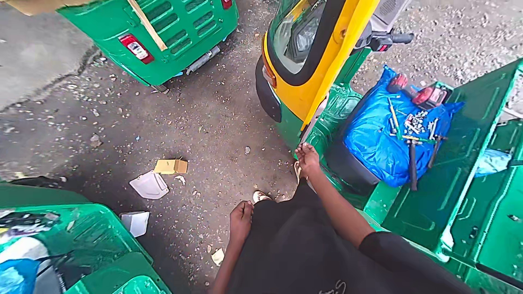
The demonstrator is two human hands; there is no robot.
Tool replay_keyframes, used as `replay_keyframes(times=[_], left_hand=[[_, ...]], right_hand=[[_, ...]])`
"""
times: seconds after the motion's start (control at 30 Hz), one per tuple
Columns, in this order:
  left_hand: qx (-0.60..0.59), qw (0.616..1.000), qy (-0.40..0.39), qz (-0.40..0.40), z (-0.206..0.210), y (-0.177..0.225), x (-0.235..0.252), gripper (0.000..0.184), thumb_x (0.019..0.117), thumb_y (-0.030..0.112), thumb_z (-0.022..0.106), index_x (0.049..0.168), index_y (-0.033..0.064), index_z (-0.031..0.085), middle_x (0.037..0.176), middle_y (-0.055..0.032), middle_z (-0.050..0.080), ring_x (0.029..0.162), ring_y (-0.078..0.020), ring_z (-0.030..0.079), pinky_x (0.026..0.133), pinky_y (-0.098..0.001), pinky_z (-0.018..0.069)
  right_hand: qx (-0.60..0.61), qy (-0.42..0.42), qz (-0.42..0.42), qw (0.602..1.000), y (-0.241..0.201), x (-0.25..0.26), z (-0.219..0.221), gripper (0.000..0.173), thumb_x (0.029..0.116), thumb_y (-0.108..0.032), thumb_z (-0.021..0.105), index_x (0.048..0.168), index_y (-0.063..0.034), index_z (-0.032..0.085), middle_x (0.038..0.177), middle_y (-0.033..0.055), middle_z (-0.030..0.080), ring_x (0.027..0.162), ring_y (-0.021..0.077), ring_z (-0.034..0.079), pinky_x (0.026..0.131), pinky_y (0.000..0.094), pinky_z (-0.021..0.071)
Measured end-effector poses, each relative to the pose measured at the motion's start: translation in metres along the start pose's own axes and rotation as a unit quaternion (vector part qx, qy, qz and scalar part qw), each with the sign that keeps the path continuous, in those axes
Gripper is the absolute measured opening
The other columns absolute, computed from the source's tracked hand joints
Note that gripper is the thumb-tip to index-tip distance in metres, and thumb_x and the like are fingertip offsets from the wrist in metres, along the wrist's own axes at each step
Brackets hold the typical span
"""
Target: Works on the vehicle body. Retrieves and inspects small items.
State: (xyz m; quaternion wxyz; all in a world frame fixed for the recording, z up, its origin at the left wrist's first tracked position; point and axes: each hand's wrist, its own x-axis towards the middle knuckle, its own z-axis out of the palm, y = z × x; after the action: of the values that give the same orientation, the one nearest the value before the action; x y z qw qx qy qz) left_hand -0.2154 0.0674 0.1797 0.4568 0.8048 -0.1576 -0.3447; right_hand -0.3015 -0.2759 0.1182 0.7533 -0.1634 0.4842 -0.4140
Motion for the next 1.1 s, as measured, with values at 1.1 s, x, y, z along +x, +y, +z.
replay_keyframes(times=[1.1], left_hand=[[-0.216,0.970,-0.015,-0.106,0.098,0.040,0.129,0.026,0.1055,0.016,0.052,0.117,0.0072,0.073,0.093,-0.0030,0.074,0.073,-0.0121,0.070,0.068,-0.0304,0.0615]], right_hand=[[-0.283,0.100,0.288,0.909,-0.064,0.000,0.058,0.028,0.1116,-0.024,0.035,0.092,-0.0126,0.051,0.065,-0.0013,0.050,0.050,0.0096,0.048,0.049,0.0249,0.0474]])
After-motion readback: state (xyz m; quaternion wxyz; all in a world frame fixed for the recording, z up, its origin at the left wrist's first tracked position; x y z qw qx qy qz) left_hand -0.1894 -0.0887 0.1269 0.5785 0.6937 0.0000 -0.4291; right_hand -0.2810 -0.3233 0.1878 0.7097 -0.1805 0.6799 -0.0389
